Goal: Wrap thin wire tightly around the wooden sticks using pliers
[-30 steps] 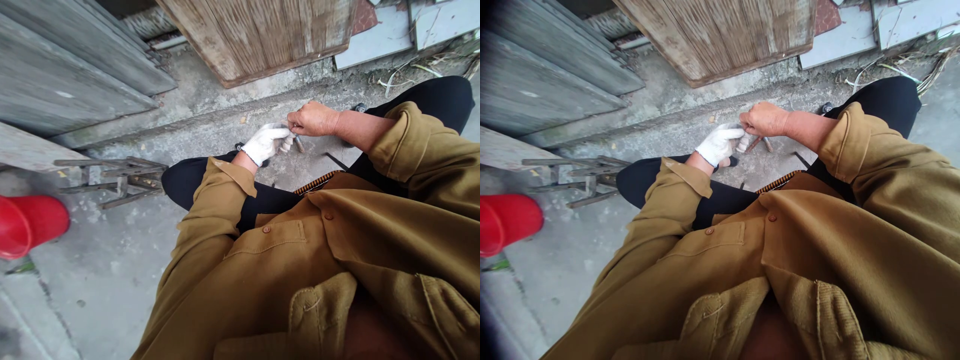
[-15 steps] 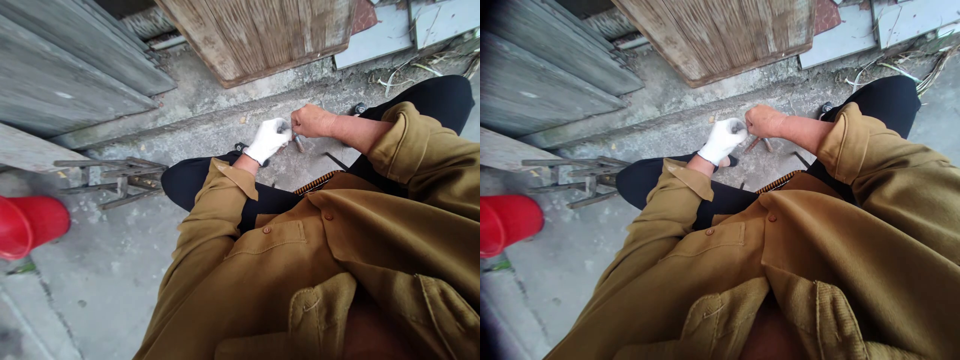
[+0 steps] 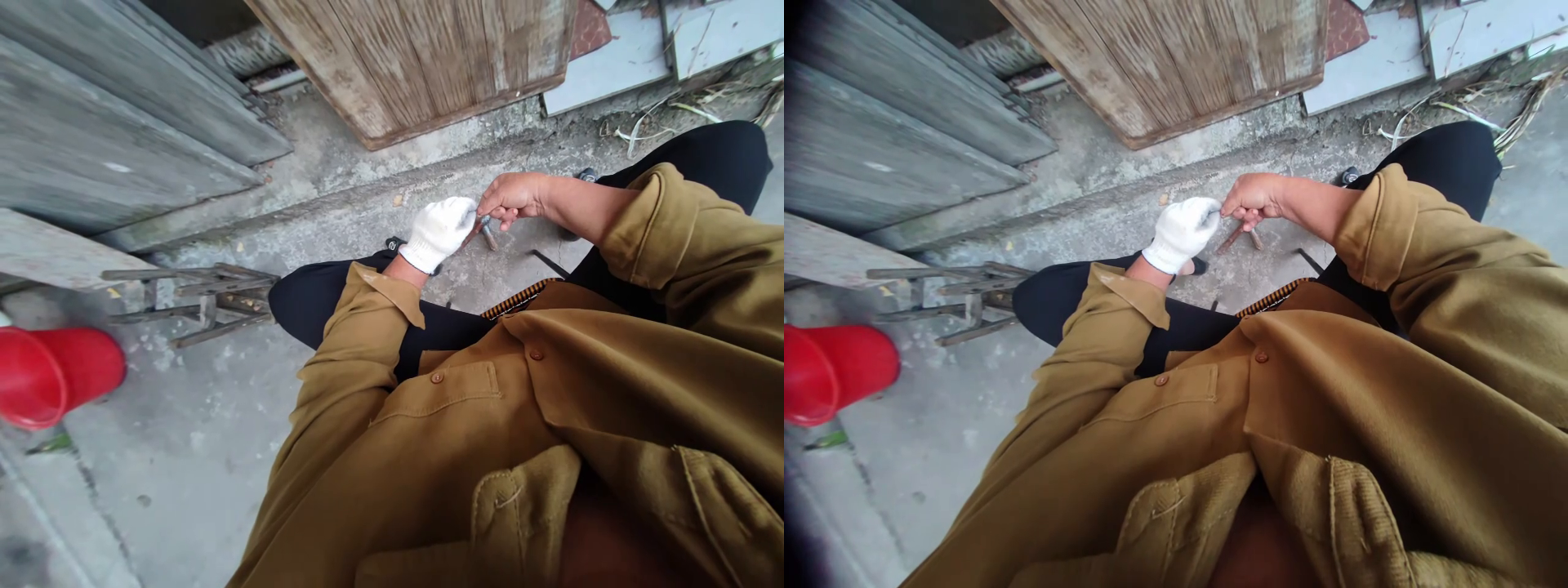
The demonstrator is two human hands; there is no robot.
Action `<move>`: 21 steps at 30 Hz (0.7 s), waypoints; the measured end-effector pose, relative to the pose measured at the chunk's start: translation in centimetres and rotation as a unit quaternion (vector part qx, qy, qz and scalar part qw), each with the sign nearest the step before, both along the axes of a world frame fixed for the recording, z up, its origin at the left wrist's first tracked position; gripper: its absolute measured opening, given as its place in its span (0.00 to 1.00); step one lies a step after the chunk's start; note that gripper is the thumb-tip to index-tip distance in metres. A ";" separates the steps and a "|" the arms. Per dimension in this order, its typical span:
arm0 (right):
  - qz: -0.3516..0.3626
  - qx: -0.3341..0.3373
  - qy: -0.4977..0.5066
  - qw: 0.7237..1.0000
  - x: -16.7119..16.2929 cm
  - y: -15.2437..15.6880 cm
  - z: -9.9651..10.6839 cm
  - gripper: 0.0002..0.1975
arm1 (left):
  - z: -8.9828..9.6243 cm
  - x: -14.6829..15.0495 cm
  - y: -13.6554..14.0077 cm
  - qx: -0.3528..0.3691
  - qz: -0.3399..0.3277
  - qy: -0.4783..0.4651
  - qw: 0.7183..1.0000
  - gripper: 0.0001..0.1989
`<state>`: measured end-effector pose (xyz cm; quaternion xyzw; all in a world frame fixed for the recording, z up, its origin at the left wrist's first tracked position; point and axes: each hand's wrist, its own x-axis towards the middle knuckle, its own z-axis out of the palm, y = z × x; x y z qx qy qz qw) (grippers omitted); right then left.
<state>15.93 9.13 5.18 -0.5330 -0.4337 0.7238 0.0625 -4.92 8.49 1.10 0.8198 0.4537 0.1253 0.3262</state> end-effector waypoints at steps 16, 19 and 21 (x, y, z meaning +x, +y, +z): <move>0.143 0.441 -0.177 0.868 0.9 0.6 -0.6 0.14 | 2.0 -0.4 1.1 0.048 0.056 0.153 0.985 0.12; 0.209 0.496 -0.247 0.806 0.7 0.2 0.1 0.14 | 2.2 -0.5 1.3 0.035 0.065 0.135 0.988 0.11; 0.232 0.505 -0.271 0.786 0.6 0.0 0.4 0.14 | 2.3 -0.4 1.4 0.024 0.071 0.124 0.989 0.10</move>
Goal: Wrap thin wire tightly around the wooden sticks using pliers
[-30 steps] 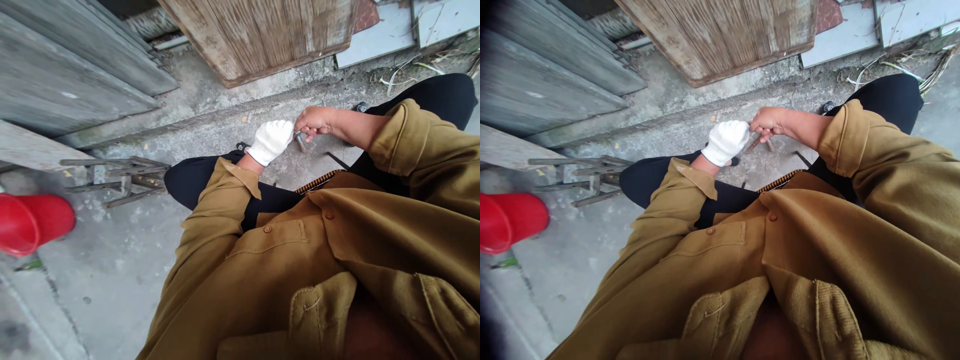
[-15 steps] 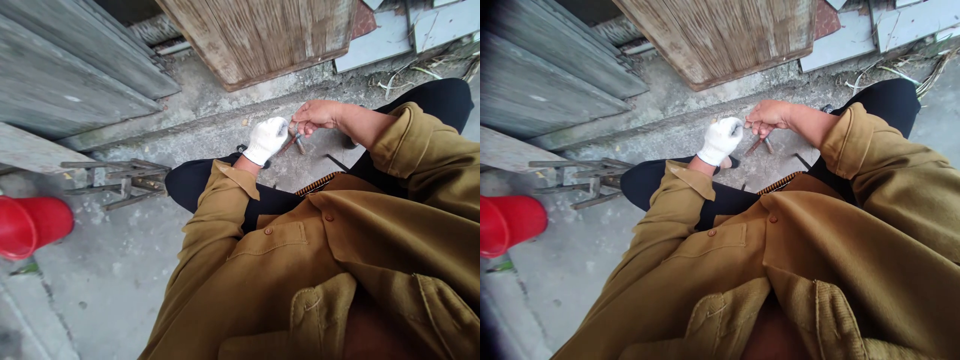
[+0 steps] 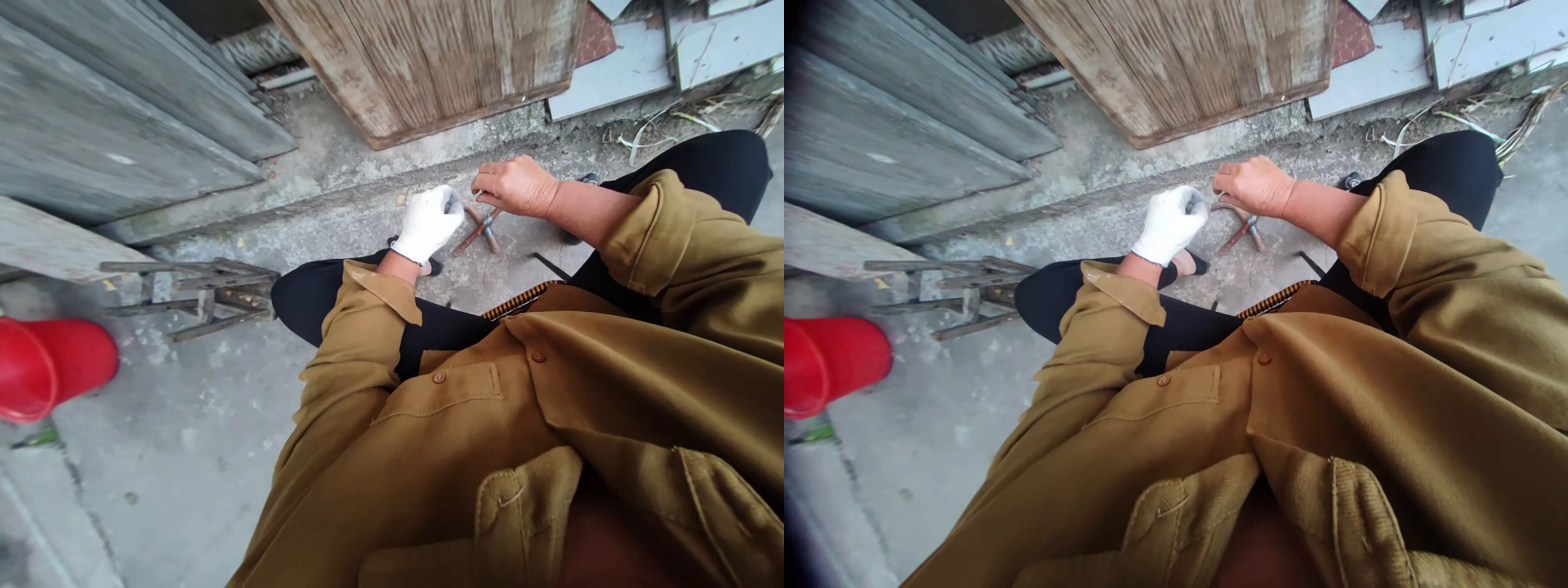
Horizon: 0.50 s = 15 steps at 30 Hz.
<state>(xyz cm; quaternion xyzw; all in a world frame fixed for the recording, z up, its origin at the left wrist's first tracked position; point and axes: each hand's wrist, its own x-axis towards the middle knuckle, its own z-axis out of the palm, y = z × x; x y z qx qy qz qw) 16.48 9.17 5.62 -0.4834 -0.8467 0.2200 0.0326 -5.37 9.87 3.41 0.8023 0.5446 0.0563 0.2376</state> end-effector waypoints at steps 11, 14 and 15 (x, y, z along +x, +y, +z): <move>0.048 0.004 -0.073 0.996 -1.6 -0.3 1.3 0.14 | 0.8 0.5 0.2 -0.043 0.051 -0.109 0.992 0.04; -0.012 -0.016 0.008 1.000 -1.6 -0.3 0.9 0.11 | 0.9 0.7 0.0 -0.108 0.097 -0.181 0.973 0.05; -0.047 -0.037 0.055 0.997 -1.5 -0.2 0.7 0.10 | 1.0 0.8 -0.1 -0.142 0.119 -0.211 0.960 0.05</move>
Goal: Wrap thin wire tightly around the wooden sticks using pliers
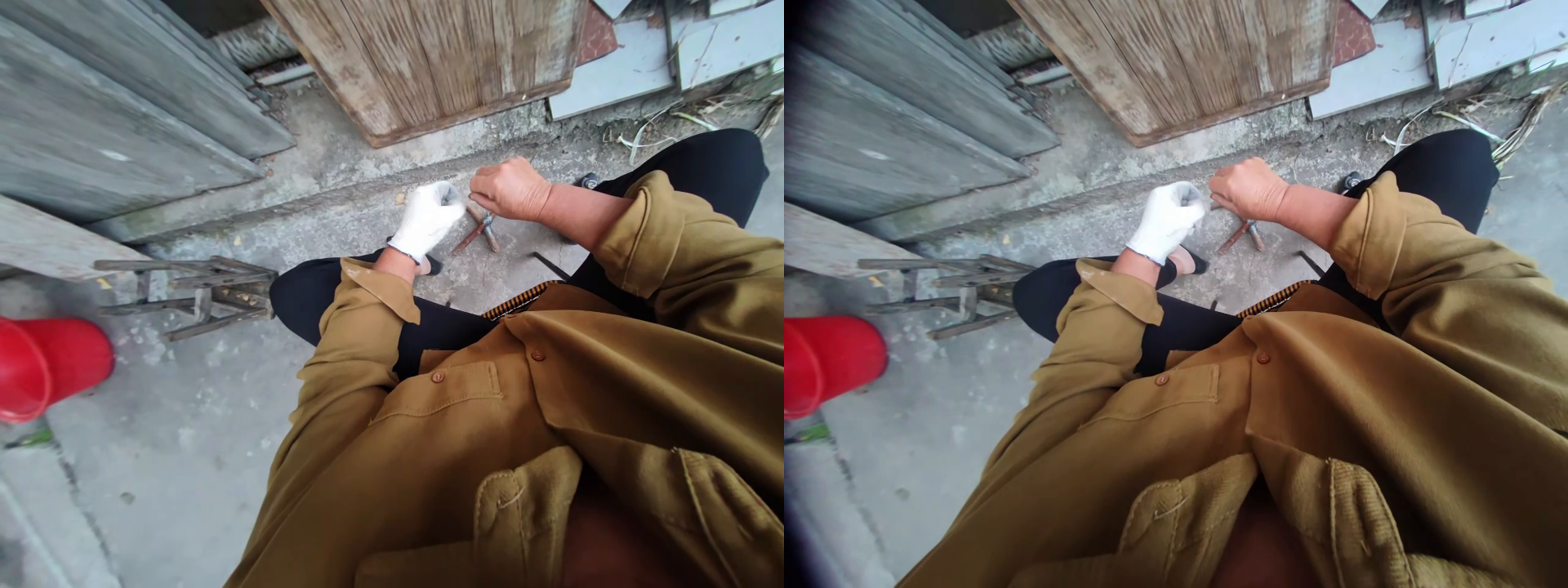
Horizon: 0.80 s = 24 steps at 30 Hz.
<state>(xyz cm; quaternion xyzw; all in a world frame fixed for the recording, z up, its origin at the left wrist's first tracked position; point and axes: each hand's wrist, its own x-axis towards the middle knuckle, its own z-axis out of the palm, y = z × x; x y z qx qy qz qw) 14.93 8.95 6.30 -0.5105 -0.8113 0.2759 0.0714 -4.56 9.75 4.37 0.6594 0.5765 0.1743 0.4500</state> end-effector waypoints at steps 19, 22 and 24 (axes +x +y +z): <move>0.033 0.082 -0.011 0.996 1.6 0.8 -0.8 0.16 | 1.2 0.2 -0.6 -0.206 0.133 -0.227 0.943 0.05; 0.036 0.066 -0.023 0.997 1.5 0.7 -0.4 0.18 | 1.3 0.3 -0.7 -0.205 0.140 -0.246 0.937 0.06; 0.037 0.063 -0.026 0.997 1.4 0.7 -0.1 0.19 | 1.5 0.3 -0.8 -0.209 0.144 -0.251 0.934 0.06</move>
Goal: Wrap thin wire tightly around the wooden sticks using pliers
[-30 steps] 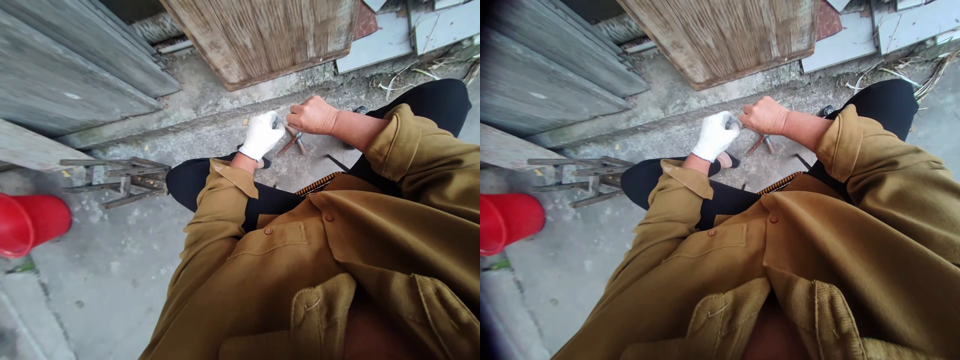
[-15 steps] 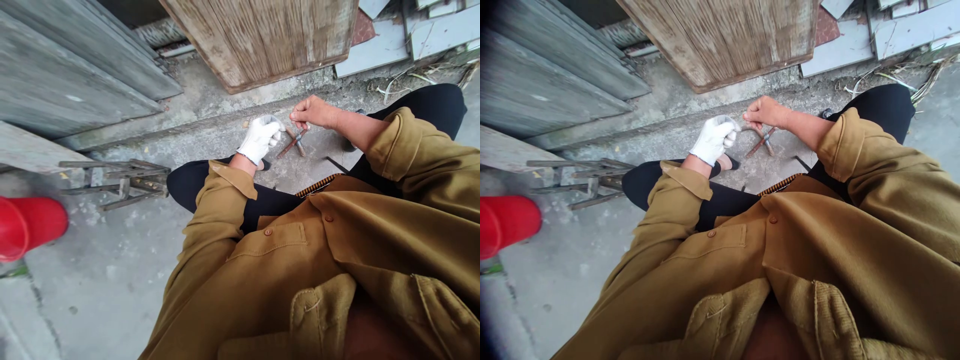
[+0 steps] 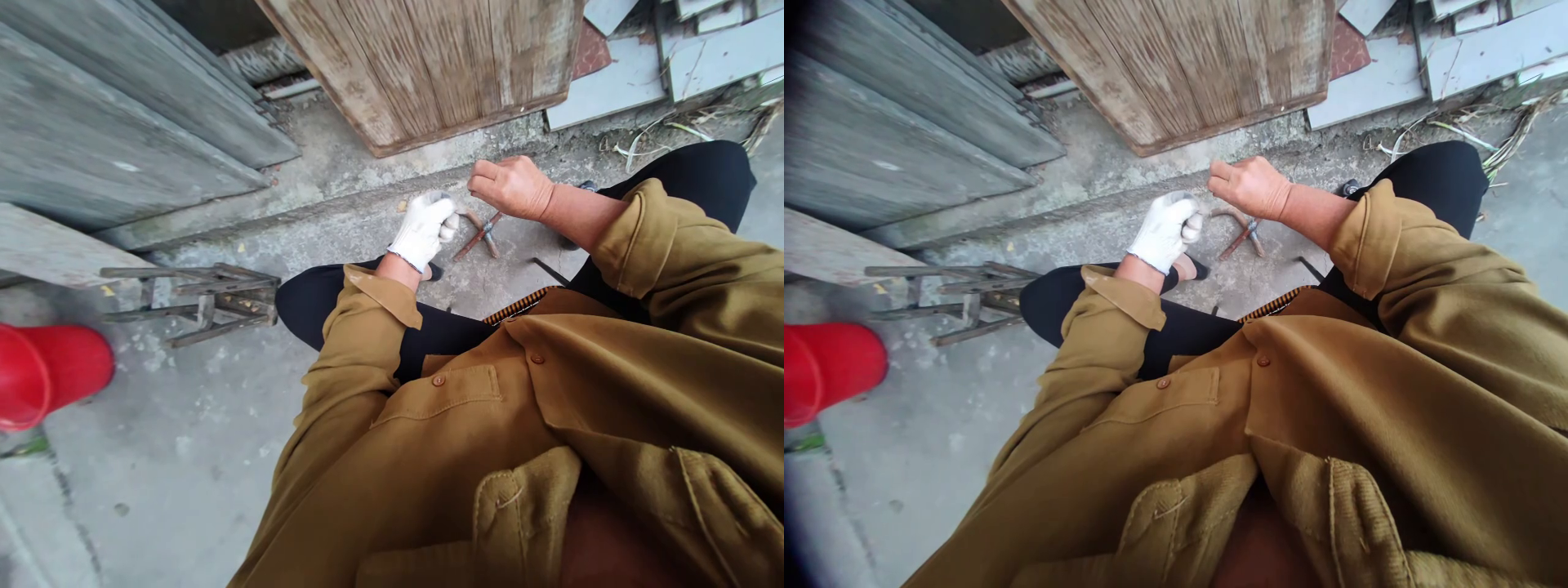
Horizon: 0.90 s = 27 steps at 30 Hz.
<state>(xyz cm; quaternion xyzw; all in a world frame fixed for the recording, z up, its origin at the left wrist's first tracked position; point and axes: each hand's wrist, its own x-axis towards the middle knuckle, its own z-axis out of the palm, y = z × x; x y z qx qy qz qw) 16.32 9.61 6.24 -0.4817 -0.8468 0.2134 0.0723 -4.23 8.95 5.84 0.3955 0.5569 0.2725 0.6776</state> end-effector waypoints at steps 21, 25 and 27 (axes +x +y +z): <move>-0.159 -0.516 0.379 0.751 -0.2 2.3 -1.4 0.07 | 0.6 -2.0 0.8 0.326 -0.171 0.317 0.874 0.04; -0.281 -0.384 0.353 0.806 1.4 5.1 -6.6 0.14 | 1.1 -1.9 0.7 0.194 -0.042 0.164 0.966 0.03; -0.263 -0.343 0.202 0.879 2.1 5.6 -10.4 0.17 | 1.2 -1.8 0.7 0.119 0.037 0.091 0.988 0.05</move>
